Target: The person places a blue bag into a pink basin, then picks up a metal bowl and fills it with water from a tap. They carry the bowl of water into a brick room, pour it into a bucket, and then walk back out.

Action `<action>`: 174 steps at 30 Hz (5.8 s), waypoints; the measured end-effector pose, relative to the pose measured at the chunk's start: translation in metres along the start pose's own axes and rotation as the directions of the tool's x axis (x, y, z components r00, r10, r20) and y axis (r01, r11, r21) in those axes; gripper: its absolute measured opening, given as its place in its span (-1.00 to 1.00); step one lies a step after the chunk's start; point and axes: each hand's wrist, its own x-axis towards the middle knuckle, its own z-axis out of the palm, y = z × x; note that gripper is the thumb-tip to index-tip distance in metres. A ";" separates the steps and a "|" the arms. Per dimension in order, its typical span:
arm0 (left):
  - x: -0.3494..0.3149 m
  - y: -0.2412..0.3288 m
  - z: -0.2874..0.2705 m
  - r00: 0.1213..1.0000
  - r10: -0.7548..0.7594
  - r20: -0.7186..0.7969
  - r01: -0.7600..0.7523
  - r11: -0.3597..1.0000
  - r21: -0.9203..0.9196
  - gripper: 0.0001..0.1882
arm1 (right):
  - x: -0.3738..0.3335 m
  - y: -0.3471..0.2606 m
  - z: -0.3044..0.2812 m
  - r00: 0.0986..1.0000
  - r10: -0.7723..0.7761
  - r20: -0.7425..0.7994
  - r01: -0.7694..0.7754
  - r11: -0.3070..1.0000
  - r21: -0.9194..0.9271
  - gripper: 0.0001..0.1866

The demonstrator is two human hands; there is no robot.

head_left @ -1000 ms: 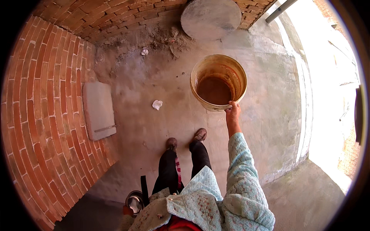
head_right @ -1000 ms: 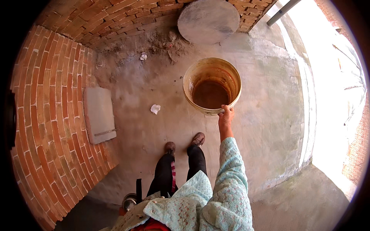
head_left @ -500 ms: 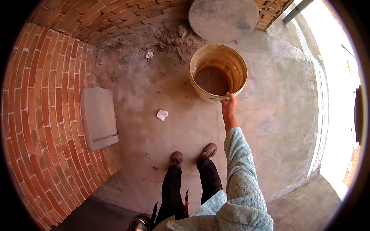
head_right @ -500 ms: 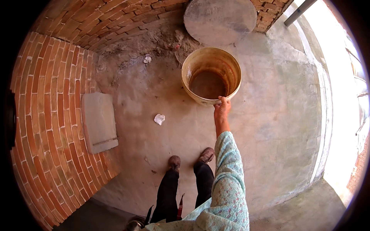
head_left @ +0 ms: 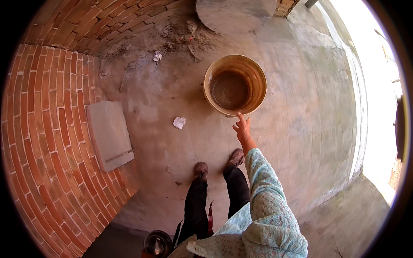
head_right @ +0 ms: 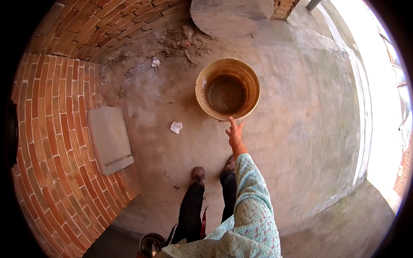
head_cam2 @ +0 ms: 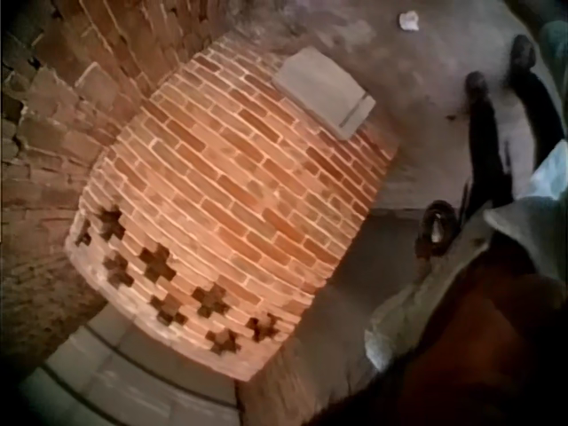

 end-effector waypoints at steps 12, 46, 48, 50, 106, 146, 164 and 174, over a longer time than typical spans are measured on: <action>0.056 0.021 -0.050 0.958 0.231 -0.169 -0.277 0.900 -0.337 -0.59 | -0.185 0.032 -0.151 0.971 0.239 0.019 -0.211 0.891 -0.403 -0.22; -0.393 0.439 0.079 0.036 0.794 0.607 -0.061 0.608 -0.792 -0.72 | -0.494 -0.149 -0.407 0.917 -0.393 0.066 0.380 0.912 0.156 -0.45; -0.427 0.452 0.100 0.001 0.812 0.584 -0.092 0.581 -0.808 -0.70 | -0.493 -0.178 -0.420 0.908 -0.390 0.155 0.367 0.917 0.156 -0.43; -0.458 0.465 0.105 -0.031 0.812 0.583 -0.081 0.579 -0.811 -0.70 | -0.483 -0.198 -0.437 0.895 -0.360 0.262 0.333 0.932 0.141 -0.41; -0.994 1.239 0.414 0.184 0.677 0.713 -0.273 0.732 -0.624 -0.66 | -0.339 -0.587 -0.836 0.502 0.624 -0.599 -0.182 0.753 0.632 -0.55; -1.533 1.546 0.762 -0.054 0.678 0.733 -0.626 0.549 -0.554 -0.67 | -0.187 -0.935 -1.303 0.516 0.707 -0.483 0.297 0.381 0.875 -0.50; -1.762 1.635 0.963 -0.237 0.663 0.710 -0.609 0.467 -0.640 -0.53 | -0.076 -1.292 -1.809 0.496 -0.100 -0.863 0.384 0.916 0.115 -0.47; -1.998 1.648 1.165 -0.309 0.362 0.880 -0.756 0.467 -0.458 -0.52 | -0.098 -1.144 -1.740 0.376 0.720 -0.583 0.176 0.563 0.808 -0.57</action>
